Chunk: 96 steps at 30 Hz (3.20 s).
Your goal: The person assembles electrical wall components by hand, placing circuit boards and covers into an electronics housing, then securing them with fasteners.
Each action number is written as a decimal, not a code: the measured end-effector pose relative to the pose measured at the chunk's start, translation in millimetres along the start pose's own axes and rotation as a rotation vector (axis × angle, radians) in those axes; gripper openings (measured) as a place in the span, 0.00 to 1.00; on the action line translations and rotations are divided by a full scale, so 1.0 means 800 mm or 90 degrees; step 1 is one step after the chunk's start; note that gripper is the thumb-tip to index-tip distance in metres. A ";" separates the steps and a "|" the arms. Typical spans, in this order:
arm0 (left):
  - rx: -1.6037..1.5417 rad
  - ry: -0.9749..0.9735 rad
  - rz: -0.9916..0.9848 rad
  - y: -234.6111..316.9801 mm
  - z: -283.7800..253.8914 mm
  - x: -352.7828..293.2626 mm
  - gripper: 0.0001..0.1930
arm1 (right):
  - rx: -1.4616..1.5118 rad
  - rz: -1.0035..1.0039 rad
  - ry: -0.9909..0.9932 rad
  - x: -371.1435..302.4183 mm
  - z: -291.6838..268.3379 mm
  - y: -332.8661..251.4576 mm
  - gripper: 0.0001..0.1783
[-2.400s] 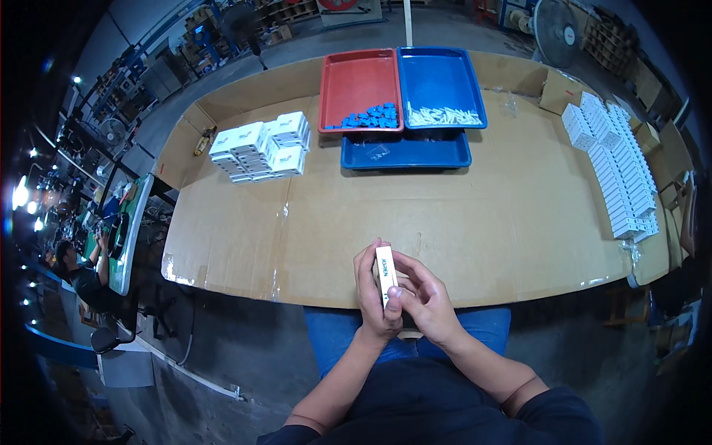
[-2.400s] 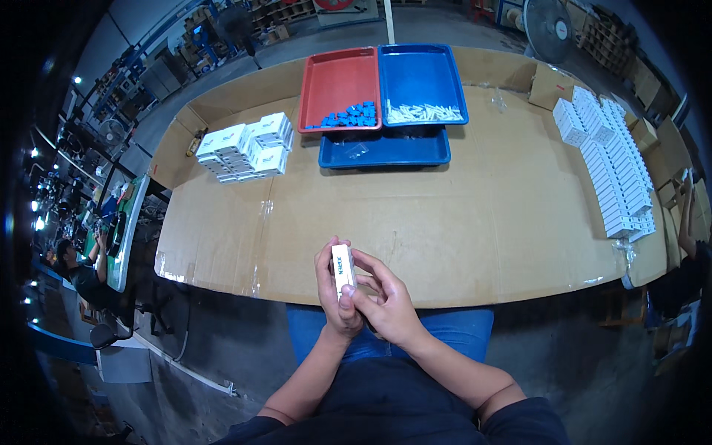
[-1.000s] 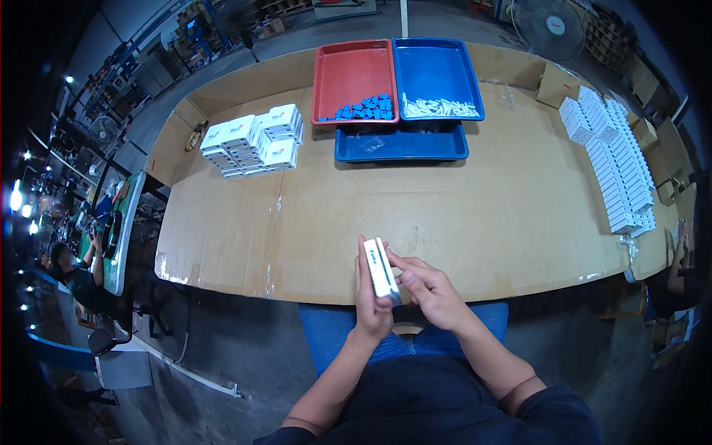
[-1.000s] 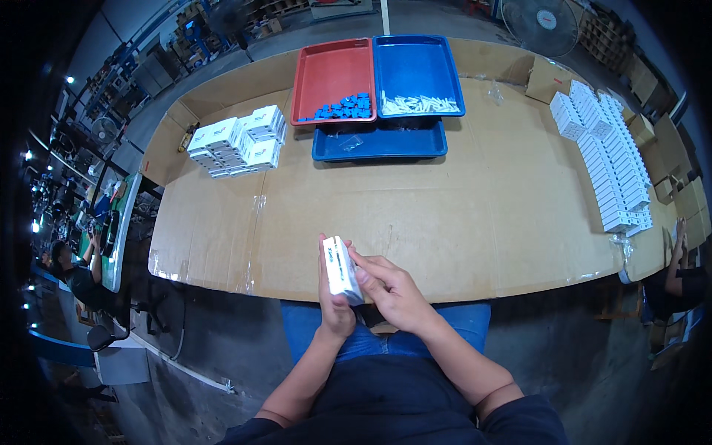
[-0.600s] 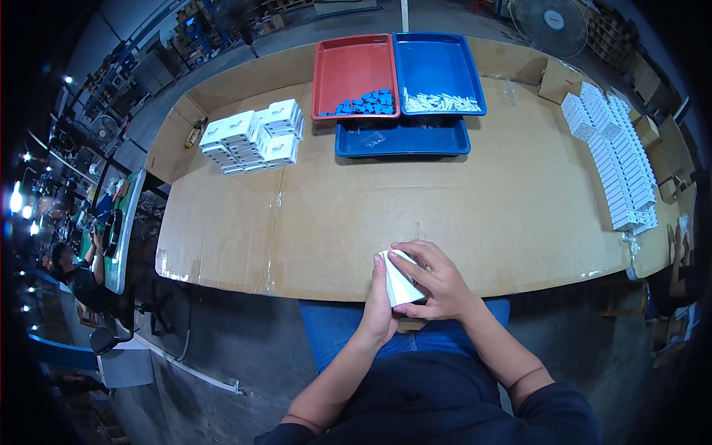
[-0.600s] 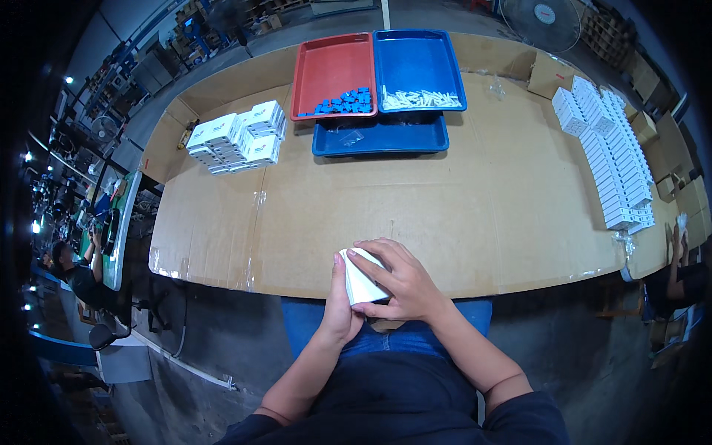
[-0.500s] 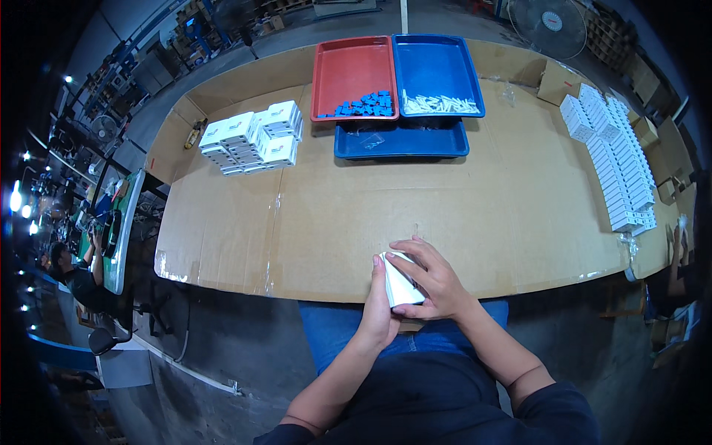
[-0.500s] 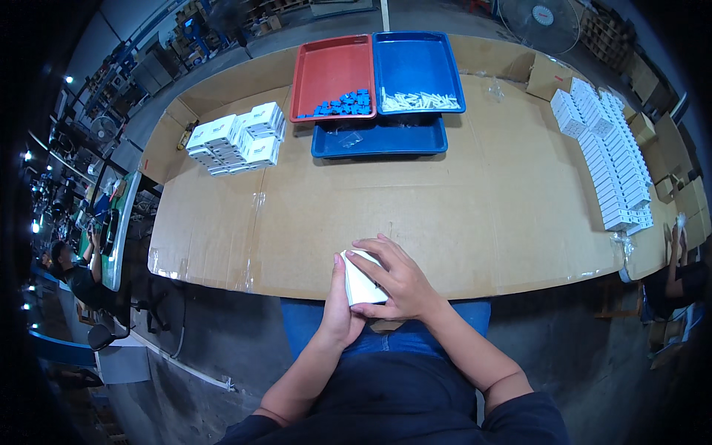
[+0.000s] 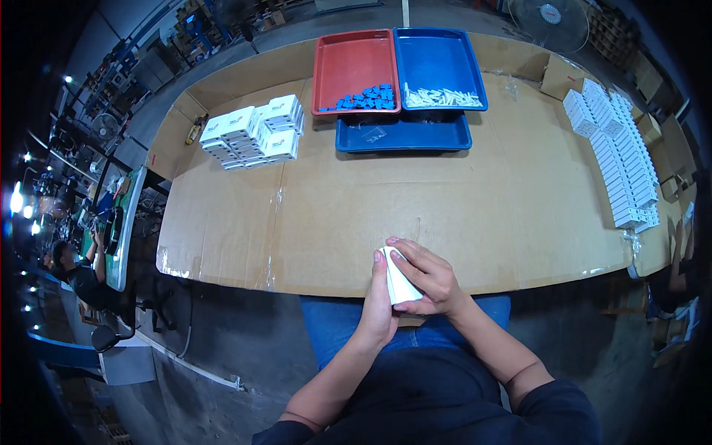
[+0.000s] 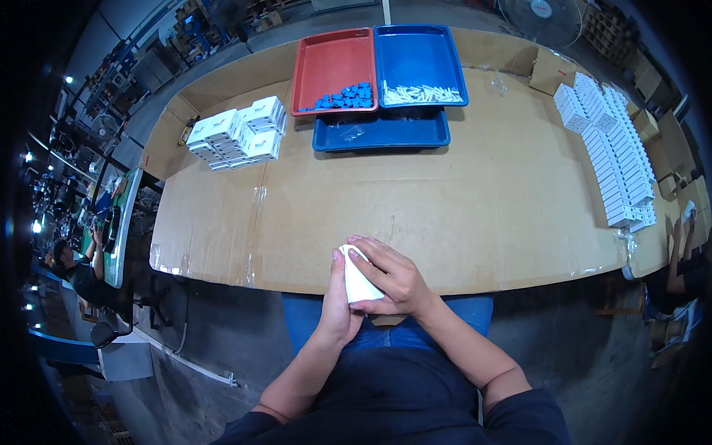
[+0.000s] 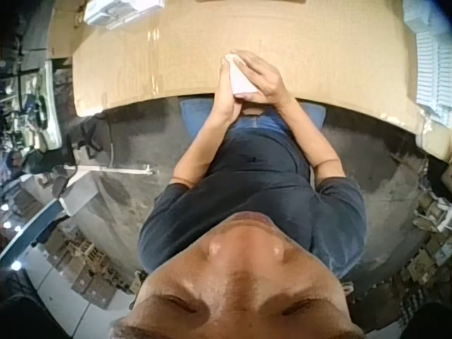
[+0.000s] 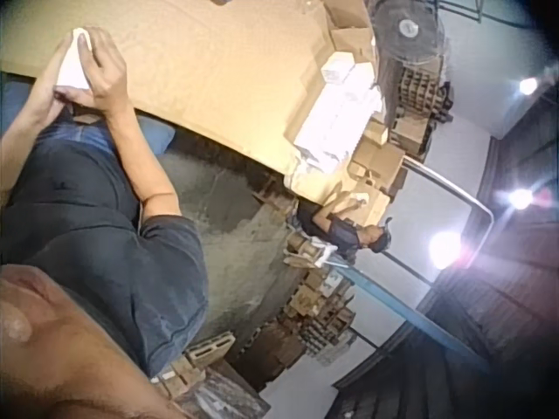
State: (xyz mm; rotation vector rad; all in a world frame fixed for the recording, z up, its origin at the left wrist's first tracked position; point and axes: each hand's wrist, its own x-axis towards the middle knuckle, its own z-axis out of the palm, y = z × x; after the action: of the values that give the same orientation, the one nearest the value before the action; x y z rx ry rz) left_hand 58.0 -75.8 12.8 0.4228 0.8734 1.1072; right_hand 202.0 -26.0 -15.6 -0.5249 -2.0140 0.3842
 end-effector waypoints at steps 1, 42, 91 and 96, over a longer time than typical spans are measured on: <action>0.005 -0.007 -0.002 -0.003 -0.004 0.000 0.34 | 0.000 -0.001 -0.001 -0.002 0.001 0.000 0.45; 0.174 0.215 0.190 -0.045 -0.026 0.036 0.28 | -0.037 0.188 0.019 -0.060 0.052 0.004 0.26; 0.227 -0.055 0.415 -0.016 -0.021 0.023 0.47 | 0.177 0.330 0.105 -0.010 0.034 -0.064 0.28; 0.165 -0.056 0.408 -0.018 -0.016 0.015 0.52 | 0.191 0.318 0.119 -0.011 0.035 -0.071 0.26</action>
State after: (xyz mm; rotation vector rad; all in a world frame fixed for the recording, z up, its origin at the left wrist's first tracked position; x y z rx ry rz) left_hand 58.4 -72.3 -9.8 1.0076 0.8256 1.5480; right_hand 169.6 -80.7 -8.6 -0.8378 -1.5924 0.8905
